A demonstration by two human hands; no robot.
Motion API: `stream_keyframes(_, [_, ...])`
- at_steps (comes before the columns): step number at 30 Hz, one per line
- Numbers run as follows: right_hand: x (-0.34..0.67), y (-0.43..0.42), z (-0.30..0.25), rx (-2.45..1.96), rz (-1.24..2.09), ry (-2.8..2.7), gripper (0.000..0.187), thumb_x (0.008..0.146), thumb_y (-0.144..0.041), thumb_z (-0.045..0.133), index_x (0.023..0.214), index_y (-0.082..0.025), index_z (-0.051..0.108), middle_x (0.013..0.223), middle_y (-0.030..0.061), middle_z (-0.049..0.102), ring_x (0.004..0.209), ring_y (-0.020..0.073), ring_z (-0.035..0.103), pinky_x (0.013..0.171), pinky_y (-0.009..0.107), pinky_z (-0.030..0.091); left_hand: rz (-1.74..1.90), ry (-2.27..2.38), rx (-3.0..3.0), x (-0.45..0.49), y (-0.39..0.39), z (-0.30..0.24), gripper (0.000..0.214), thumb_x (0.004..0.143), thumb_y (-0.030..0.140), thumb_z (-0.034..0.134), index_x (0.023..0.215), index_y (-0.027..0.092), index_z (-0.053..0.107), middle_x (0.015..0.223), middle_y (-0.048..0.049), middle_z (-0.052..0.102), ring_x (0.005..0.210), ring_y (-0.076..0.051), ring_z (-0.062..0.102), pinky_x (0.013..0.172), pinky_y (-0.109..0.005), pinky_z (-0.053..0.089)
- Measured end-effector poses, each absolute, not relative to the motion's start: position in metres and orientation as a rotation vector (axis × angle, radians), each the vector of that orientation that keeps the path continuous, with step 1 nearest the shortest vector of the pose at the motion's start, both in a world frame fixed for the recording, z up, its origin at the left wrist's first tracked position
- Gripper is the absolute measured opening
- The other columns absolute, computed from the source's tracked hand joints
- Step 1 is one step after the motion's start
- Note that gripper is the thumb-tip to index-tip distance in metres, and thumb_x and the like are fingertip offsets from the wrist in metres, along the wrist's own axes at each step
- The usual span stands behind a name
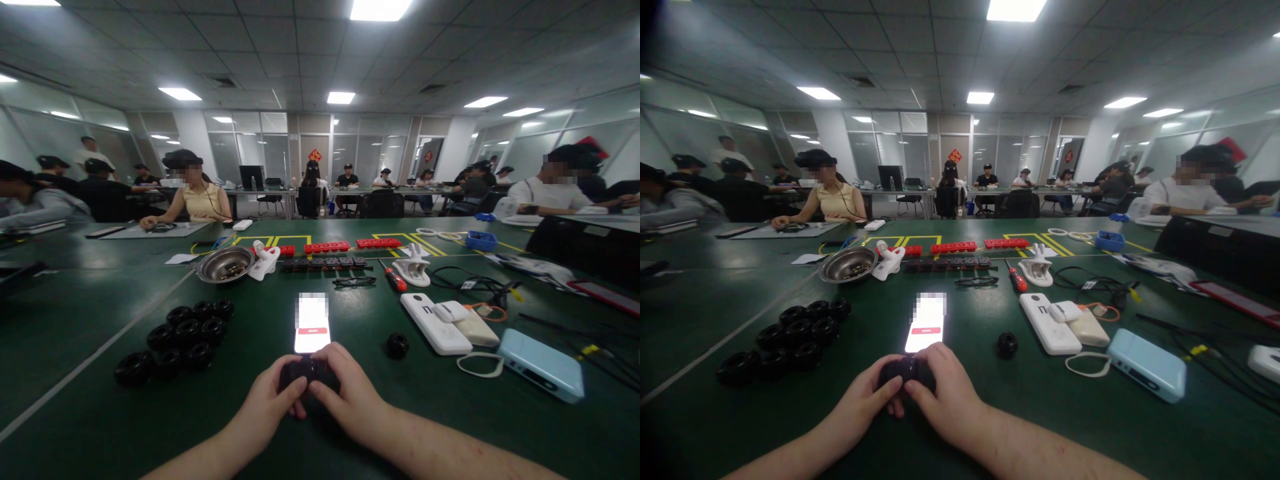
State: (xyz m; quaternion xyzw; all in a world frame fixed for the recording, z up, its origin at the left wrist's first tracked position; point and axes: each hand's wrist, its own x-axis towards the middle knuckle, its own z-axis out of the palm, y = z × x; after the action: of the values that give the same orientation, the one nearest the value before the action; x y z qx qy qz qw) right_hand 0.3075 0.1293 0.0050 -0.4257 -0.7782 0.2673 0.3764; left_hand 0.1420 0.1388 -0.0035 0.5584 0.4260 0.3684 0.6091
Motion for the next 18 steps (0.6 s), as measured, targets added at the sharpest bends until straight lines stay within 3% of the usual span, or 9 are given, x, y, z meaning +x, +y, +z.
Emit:
stream_keyframes(3, [0.3093,0.1302,0.0019,-1.115,0.658,-1.994,0.019,0.077,-0.024,0.054,0.094,-0.017,0.050,0.088,0.0040,0.052,0.081,0.0183,0.047,0.071,0.031,0.038,0.867,0.957,1.289,0.1427,0.1369,-0.0037,0.046,0.066,0.046,0.059,0.095,0.012,0.048,0.064,0.0009,0.056,0.048,-0.012,0.053,0.048,-0.025,0.039])
stream_keyframes(8, [0.3095,0.1350,-0.0020,-1.194,0.645,-2.056,0.015,0.081,-0.029,0.049,0.073,-0.016,0.051,0.072,0.0017,0.051,0.069,0.0165,0.046,0.063,0.029,0.037,0.833,0.961,1.268,0.1424,0.1368,-0.0028,0.048,0.063,0.046,0.062,0.095,0.013,0.048,0.064,0.0013,0.056,0.049,-0.012,0.053,0.050,-0.026,0.041])
stream_keyframes(10, [0.3088,0.1350,-0.0010,-1.161,0.682,-2.047,0.007,0.078,-0.024,0.054,0.079,-0.017,0.052,0.078,0.0022,0.052,0.073,0.0166,0.047,0.065,0.029,0.038,0.834,0.976,1.264,0.1419,0.1390,-0.0031,0.049,0.064,0.047,0.060,0.096,0.012,0.048,0.063,0.0006,0.057,0.049,-0.013,0.054,0.049,-0.026,0.040])
stream_keyframes(14, [0.3088,0.1320,0.0018,-1.077,0.712,-2.016,0.027,0.072,-0.016,0.058,0.098,-0.019,0.050,0.094,0.0039,0.053,0.086,0.0179,0.048,0.075,0.030,0.038,0.842,0.986,1.277,0.1414,0.1412,-0.0035,0.046,0.067,0.047,0.057,0.096,0.012,0.048,0.062,-0.0007,0.059,0.048,-0.013,0.056,0.049,-0.025,0.039])
stream_keyframes(18, [0.3095,0.1311,0.0005,-1.125,0.617,-2.014,0.016,0.078,-0.028,0.052,0.090,-0.017,0.051,0.085,0.0036,0.053,0.079,0.0182,0.048,0.070,0.031,0.038,0.862,0.974,1.295,0.1416,0.1369,-0.0019,0.045,0.065,0.047,0.059,0.094,0.013,0.049,0.065,0.0001,0.057,0.050,-0.013,0.055,0.049,-0.025,0.040])
